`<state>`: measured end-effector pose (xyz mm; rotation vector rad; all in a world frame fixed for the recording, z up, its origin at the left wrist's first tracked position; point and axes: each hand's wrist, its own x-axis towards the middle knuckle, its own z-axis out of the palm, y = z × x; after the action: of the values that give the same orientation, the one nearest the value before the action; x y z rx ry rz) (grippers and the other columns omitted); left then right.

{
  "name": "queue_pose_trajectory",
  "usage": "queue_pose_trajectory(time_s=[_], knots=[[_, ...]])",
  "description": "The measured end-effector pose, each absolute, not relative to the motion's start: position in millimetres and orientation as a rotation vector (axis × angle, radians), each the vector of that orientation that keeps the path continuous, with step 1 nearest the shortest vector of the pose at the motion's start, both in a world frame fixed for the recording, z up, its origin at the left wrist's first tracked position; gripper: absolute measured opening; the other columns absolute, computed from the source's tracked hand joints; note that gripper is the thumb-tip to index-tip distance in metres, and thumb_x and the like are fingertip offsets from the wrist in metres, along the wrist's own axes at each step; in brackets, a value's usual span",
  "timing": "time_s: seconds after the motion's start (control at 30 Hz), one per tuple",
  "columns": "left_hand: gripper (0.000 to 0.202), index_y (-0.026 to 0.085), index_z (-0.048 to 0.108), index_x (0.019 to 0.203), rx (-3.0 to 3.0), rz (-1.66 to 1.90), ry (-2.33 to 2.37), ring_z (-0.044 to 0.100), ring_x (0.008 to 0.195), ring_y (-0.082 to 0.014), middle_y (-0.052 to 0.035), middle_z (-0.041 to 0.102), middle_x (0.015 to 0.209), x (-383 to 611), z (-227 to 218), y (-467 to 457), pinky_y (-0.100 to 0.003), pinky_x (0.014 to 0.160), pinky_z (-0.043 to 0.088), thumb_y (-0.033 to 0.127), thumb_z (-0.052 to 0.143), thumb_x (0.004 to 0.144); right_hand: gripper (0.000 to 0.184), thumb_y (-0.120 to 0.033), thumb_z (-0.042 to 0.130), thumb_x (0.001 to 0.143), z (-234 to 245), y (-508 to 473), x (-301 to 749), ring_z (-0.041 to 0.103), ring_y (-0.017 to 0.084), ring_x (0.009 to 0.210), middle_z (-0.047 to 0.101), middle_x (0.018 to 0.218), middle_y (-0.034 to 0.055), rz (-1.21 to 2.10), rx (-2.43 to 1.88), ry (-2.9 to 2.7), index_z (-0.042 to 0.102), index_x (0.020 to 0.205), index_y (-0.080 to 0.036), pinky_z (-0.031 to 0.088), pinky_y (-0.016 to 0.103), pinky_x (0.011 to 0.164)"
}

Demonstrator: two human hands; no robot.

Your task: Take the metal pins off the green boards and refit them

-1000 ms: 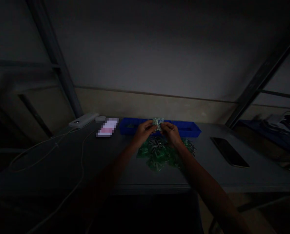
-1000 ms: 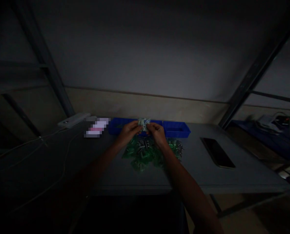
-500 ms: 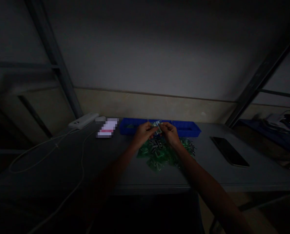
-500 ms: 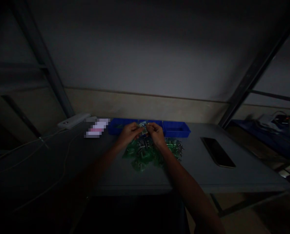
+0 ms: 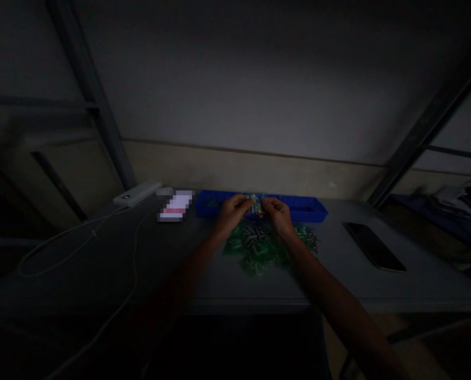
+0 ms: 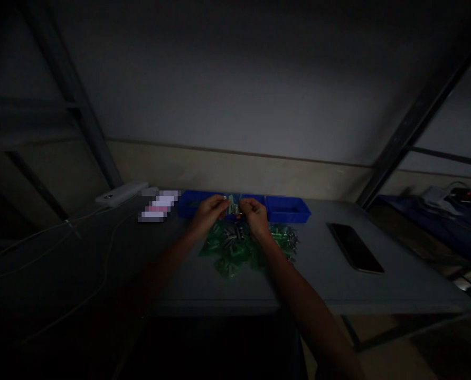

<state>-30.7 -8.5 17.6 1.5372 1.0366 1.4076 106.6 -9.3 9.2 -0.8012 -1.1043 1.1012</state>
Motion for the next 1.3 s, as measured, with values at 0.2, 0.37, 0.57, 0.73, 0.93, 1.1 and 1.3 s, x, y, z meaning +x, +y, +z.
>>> queue_pose_trajectory(time_s=[0.2, 0.37, 0.57, 0.73, 0.93, 1.1, 1.3], knots=[[0.031, 0.014, 0.063, 0.081, 1.414, 1.274, 0.956, 0.055, 0.062, -0.0114, -0.0018, 0.062, 0.069, -35, 18, -7, -0.02, 0.052, 0.041, 0.042, 0.064, 0.069, 0.027, -0.041, 0.073, 0.055, 5, -5, 110, 0.049, 0.012, 0.056, 0.059, 0.058, -0.0017, 1.041, -0.836, -1.105, 0.063, 0.064, -0.018, 0.04, 0.025, 0.056], [0.027, 0.013, 0.063, 0.077, 1.423, 1.286, 1.008, 0.055, 0.063, -0.0121, -0.0018, 0.063, 0.069, -36, 22, -8, -0.021, 0.054, 0.041, 0.038, 0.066, 0.066, 0.026, -0.04, 0.074, 0.054, 6, -4, 110, 0.051, 0.012, 0.057, 0.061, 0.06, -0.0012, 1.023, -0.845, -1.125, 0.065, 0.065, -0.018, 0.04, 0.025, 0.057], [0.022, 0.014, 0.061, 0.072, 1.468, 1.339, 1.03, 0.054, 0.062, -0.0122, -0.0004, 0.061, 0.065, -37, 22, -6, -0.021, 0.054, 0.04, 0.034, 0.066, 0.065, 0.023, -0.035, 0.071, 0.055, 3, -3, 111, 0.051, 0.012, 0.059, 0.063, 0.065, -0.0019, 1.018, -0.878, -1.167, 0.067, 0.071, -0.019, 0.039, 0.025, 0.059], [0.022, 0.015, 0.059, 0.072, 1.52, 1.325, 1.025, 0.055, 0.062, -0.0126, -0.0004, 0.061, 0.066, -38, 21, -4, -0.021, 0.052, 0.039, 0.034, 0.065, 0.065, 0.023, -0.03, 0.071, 0.052, 5, -1, 114, 0.047, 0.01, 0.054, 0.058, 0.059, -0.0044, 1.096, -0.875, -1.135, 0.065, 0.071, -0.019, 0.036, 0.023, 0.053], [0.012, 0.015, 0.059, 0.075, 1.633, 1.313, 1.015, 0.057, 0.064, -0.0135, -0.0007, 0.062, 0.07, -41, 21, -3, -0.022, 0.054, 0.041, 0.027, 0.059, 0.071, 0.03, -0.025, 0.066, 0.051, 8, -1, 119, 0.049, 0.011, 0.055, 0.057, 0.06, -0.0051, 1.183, -0.879, -1.2, 0.06, 0.079, -0.02, 0.036, 0.023, 0.053], [0.005, 0.017, 0.06, 0.074, 1.966, 1.287, 1.072, 0.057, 0.074, -0.015, -0.0013, 0.062, 0.075, -44, 23, -2, -0.026, 0.07, 0.043, 0.016, 0.056, 0.072, 0.027, -0.02, 0.062, 0.055, 4, -1, 123, 0.047, 0.01, 0.056, 0.053, 0.059, -0.0065, 1.023, -0.894, -1.492, 0.059, 0.082, -0.019, 0.036, 0.023, 0.055], [0.014, 0.018, 0.061, 0.075, 2.358, 1.151, 1.091, 0.055, 0.078, -0.0163, -0.0022, 0.059, 0.078, -45, 24, -4, -0.028, 0.074, 0.041, 0.007, 0.051, 0.073, 0.035, -0.013, 0.054, 0.059, -4, 0, 122, 0.047, 0.011, 0.061, 0.051, 0.067, -0.0056, 0.737, -1.03, -1.662, 0.057, 0.093, -0.019, 0.036, 0.022, 0.057]])
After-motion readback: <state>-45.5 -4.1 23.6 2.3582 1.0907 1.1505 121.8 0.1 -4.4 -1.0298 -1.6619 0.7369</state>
